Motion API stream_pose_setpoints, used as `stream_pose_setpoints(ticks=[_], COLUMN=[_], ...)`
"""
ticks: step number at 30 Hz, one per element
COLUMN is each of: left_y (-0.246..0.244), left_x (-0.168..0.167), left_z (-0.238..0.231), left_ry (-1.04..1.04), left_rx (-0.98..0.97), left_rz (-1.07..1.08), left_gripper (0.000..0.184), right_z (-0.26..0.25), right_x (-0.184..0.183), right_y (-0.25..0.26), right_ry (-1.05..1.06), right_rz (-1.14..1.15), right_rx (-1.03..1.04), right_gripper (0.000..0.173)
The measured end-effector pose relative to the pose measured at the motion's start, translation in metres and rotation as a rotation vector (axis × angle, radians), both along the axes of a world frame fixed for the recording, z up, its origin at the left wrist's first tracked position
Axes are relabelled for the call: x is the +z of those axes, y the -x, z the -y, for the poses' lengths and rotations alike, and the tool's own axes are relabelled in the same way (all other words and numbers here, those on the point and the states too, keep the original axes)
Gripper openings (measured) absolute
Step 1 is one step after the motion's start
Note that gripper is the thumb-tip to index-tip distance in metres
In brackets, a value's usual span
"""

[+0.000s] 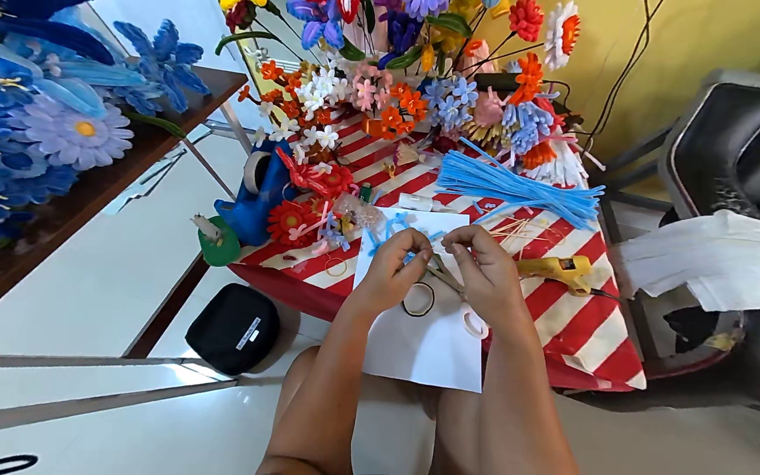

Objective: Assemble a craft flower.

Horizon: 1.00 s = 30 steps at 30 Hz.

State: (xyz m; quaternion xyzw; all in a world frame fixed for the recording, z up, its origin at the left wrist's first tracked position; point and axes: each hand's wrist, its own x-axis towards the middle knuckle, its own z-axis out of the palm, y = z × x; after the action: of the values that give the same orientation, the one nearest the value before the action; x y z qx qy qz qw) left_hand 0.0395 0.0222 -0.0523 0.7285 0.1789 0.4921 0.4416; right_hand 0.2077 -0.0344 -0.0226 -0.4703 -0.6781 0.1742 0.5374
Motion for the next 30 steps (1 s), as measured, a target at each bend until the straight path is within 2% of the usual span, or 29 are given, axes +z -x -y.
stream_pose_setpoints(ticks=[3,6,11,20,22,26,30], left_y=[-0.0007,-0.0012,-0.0020,0.0007,0.0009,0.0013,-0.0007], left_x=[-0.0007,-0.0017,-0.0026,-0.0006,-0.0008,-0.0058,-0.0073], left_z=[-0.0004,-0.0012,-0.0019,-0.0007,-0.0008,-0.0047,-0.0059], left_ry=[0.054,0.070,0.096,0.124,0.064,-0.303,-0.518], left_rx=[-0.035,-0.060,-0.116,-0.186,-0.124,0.154,0.323], left_rz=[0.068,0.095,0.088,0.057,0.050,-0.025,0.013], left_gripper=[0.013,0.012,0.012,0.011,0.007,0.019,0.011], right_z=[0.0018,0.0033,0.0023,0.0008,-0.0005,-0.0018,-0.0026], right_x=[0.0012,0.0019,-0.0005,-0.0024,-0.0037,-0.0052,-0.0057], right_y=[-0.0011,0.0002,-0.0010,-0.0014,0.0005,0.0030,0.0058], right_ry=[0.009,0.024,-0.001,-0.028,-0.025,-0.016,-0.014], right_rz=[-0.104,-0.147,-0.110,-0.067,-0.107,-0.209,-0.260], right_rx=[0.085,0.102,0.133,0.123,0.120,0.110,0.142], right_gripper=[0.014,0.016,0.021,0.009,0.008,0.008,0.008])
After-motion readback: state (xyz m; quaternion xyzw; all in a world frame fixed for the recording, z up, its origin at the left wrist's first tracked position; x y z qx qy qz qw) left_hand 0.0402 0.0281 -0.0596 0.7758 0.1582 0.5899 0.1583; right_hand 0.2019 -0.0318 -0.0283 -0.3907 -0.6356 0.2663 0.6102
